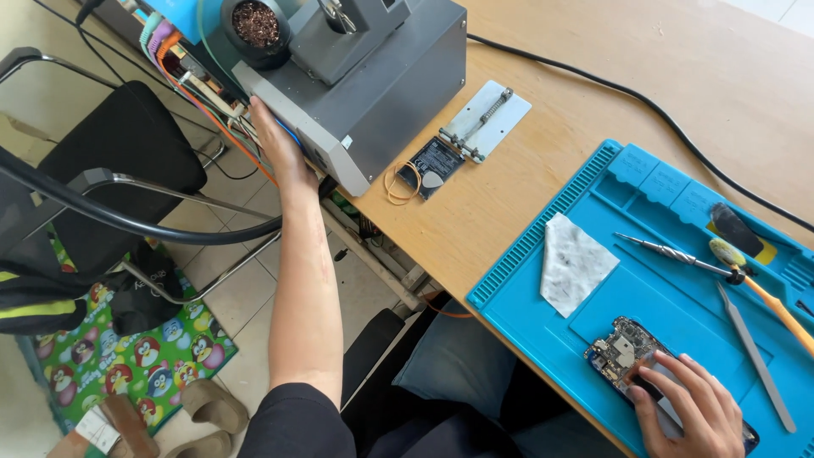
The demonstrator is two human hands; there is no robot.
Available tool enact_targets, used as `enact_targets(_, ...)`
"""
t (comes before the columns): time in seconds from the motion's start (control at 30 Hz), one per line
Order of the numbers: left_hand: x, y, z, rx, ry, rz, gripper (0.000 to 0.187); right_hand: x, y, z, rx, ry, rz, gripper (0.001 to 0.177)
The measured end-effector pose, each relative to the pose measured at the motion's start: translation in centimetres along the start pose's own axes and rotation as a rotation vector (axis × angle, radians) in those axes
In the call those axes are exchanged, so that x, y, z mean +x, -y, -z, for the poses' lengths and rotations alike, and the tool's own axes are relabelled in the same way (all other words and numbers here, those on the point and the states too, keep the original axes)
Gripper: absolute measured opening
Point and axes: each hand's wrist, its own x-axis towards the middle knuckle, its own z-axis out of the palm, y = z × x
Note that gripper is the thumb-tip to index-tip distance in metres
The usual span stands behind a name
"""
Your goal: The person places a motherboard into a smartphone chassis, then uses tweezers to adjust internal components. They apply adhesive from a tube along the inner frame of the phone and finally insert a battery into the device.
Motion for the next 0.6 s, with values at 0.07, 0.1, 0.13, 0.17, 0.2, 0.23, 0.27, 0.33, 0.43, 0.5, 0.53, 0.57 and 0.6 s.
enact_targets(0.07,0.3,0.6,0.0,0.034,-0.033,0.010,0.092,0.2,0.3,0.2,0.005,-0.015,0.003,0.030)
enact_targets(0.1,0.4,0.8,0.1,0.022,-0.030,-0.004,0.094,0.2,0.5,0.2,0.004,-0.011,-0.014,0.030)
enact_targets(0.13,0.4,1.1,0.2,0.009,-0.026,-0.017,0.096,0.3,0.7,0.3,0.002,-0.007,-0.031,0.029)
enact_targets(0.17,0.5,1.0,0.2,0.008,-0.028,-0.012,0.096,0.3,0.6,0.3,-0.002,-0.004,-0.031,0.029)
enact_targets(0.2,0.6,1.0,0.3,0.017,-0.026,-0.019,0.096,0.4,0.6,0.3,-0.011,0.006,-0.035,0.030)
enact_targets(0.23,0.7,1.0,0.3,0.027,-0.022,-0.024,0.096,0.3,0.6,0.3,-0.019,0.016,-0.043,0.031)
enact_targets(0.27,0.7,0.8,0.5,0.028,-0.021,-0.018,0.096,0.4,0.7,0.4,-0.023,0.019,-0.046,0.031)
enact_targets(0.33,0.5,0.6,0.5,0.108,-0.015,0.017,0.094,0.4,1.0,0.8,-0.017,0.049,-0.050,0.031)
enact_targets(0.43,1.0,0.6,1.1,0.163,0.014,-0.040,0.097,0.7,1.8,1.3,0.003,0.050,-0.063,0.030)
enact_targets(0.5,1.0,0.4,1.4,0.182,0.021,-0.015,0.098,1.2,2.7,1.8,0.012,0.037,-0.069,0.026)
enact_targets(0.53,1.0,0.4,1.5,0.201,0.023,0.008,0.100,1.3,3.1,2.1,0.022,0.026,-0.070,0.023)
enact_targets(0.57,2.8,1.7,3.0,0.210,0.041,0.021,0.100,1.6,3.5,2.1,0.017,0.030,-0.093,0.023)
enact_targets(0.6,4.5,3.0,4.5,0.032,0.063,-0.271,0.091,1.8,3.7,2.2,0.080,-0.012,-0.057,0.021)
